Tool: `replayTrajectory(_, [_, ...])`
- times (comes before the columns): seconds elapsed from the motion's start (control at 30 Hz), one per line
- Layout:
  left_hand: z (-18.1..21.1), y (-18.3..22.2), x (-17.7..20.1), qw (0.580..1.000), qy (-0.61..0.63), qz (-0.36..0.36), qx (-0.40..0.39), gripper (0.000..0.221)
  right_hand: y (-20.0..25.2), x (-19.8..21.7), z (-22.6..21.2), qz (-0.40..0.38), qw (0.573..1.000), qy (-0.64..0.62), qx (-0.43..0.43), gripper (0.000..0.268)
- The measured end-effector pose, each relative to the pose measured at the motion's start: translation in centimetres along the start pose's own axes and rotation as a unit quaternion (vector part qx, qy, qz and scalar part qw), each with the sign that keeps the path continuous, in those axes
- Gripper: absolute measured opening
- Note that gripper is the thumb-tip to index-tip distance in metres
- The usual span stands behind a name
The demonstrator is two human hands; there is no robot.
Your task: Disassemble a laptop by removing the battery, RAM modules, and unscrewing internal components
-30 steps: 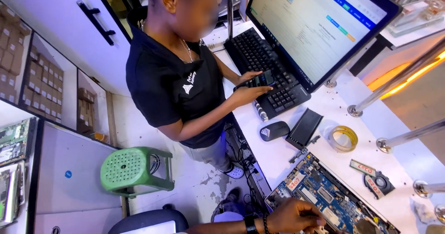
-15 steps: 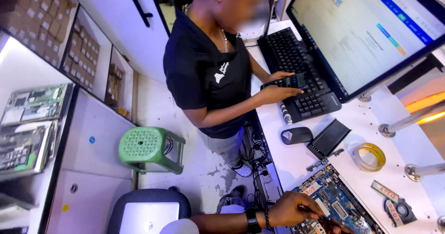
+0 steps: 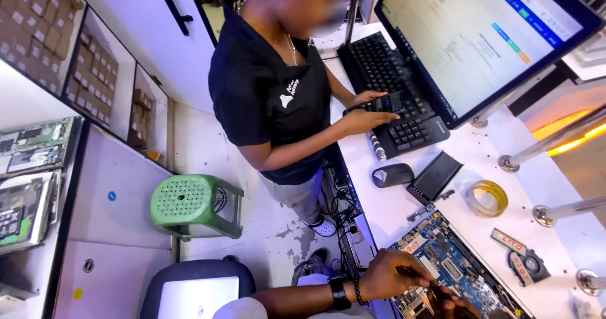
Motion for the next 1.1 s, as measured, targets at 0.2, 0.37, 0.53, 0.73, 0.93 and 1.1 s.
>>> replayTrajectory(0.2, [-1.8, 0.1, -0.8, 0.990, 0.121, -0.011, 0.068, 0.012, 4.5, -16.7, 6.9, 0.030, 0.760, 0.433, 0.484, 0.011])
replayTrajectory(0.37, [-3.6, 0.2, -1.4, 0.946, 0.283, -0.029, 0.155, 0.017, 6.6, -23.5, 8.9, 0.142, 0.735, 0.472, 0.466, 0.010])
replayTrajectory(0.53, [-0.2, 0.1, -0.3, 0.998, 0.048, -0.023, 0.040, 0.011, 7.3, -26.3, 10.9, 0.232, 0.791, 0.398, 0.402, 0.021])
replayTrajectory(0.73, [0.9, 0.0, 0.4, 0.999, 0.008, -0.045, -0.010, 0.014, 4.9, -14.4, 6.6, 0.259, 0.750, 0.463, 0.395, 0.022])
replayTrajectory(0.93, [-0.5, -0.1, -0.7, 0.991, 0.113, -0.059, 0.049, 0.011, 6.2, -21.0, 10.2, 0.128, 0.824, 0.313, 0.454, 0.015])
replayTrajectory(1.1, [1.9, -0.2, -0.1, 0.987, 0.113, -0.104, 0.053, 0.018, 7.1, -20.7, 9.9, 0.242, 0.815, 0.322, 0.417, 0.020])
Point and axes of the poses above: each hand's wrist, its own y-axis away from the middle knuckle, its own x-axis out of the back of the hand, z = x × y, the point moved 5 cm from there along -y, towards the middle knuckle, and after that the axes turned 11 degrees about -y, right-handed, at the moved point
